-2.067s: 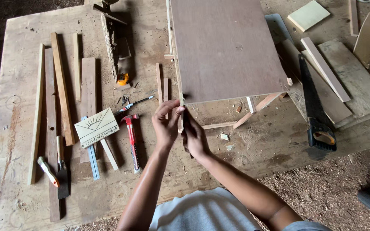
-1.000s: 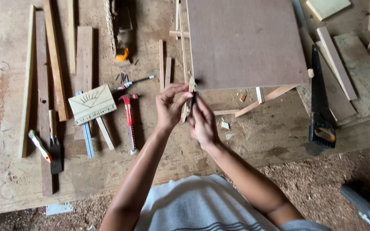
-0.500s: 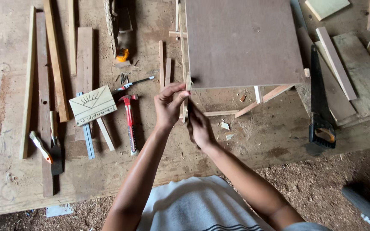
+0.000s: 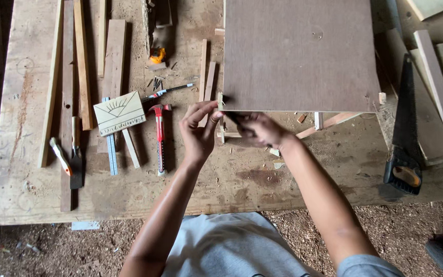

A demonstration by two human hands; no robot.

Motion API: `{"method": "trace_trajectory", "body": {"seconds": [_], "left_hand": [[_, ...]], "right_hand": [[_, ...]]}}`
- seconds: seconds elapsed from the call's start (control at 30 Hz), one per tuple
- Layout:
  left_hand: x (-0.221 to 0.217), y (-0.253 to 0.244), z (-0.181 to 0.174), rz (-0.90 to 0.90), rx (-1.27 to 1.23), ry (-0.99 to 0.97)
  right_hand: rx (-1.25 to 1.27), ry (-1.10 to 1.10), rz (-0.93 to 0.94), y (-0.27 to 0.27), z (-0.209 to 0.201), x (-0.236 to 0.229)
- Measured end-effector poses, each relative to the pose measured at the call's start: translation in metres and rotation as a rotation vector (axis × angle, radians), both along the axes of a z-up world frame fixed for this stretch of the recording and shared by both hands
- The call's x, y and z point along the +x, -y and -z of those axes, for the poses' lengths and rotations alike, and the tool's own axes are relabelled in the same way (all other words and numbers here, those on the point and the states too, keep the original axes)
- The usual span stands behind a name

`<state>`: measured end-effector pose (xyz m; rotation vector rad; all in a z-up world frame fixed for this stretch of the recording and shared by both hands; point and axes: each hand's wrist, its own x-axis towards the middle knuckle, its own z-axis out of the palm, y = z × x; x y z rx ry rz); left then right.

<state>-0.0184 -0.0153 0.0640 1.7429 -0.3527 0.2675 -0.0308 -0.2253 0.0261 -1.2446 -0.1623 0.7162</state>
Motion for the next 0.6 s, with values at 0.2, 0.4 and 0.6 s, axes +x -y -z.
{"method": "trace_trajectory", "body": {"seconds": [0.2, 0.4, 0.6], "left_hand": [[-0.003, 0.008, 0.001, -0.071, -0.099, 0.059], [-0.004, 0.006, 0.010, -0.125, 0.058, 0.035], [-0.002, 0.010, 0.008, -0.089, -0.011, 0.028]], "right_hand": [[-0.247, -0.029, -0.218, 0.016, 0.006, 0.029], [-0.010, -0.179, -0.249, 0.025, 0.011, 0.050], [-0.219, -0.190, -0.371, 0.020, -0.003, 0.051]]}}
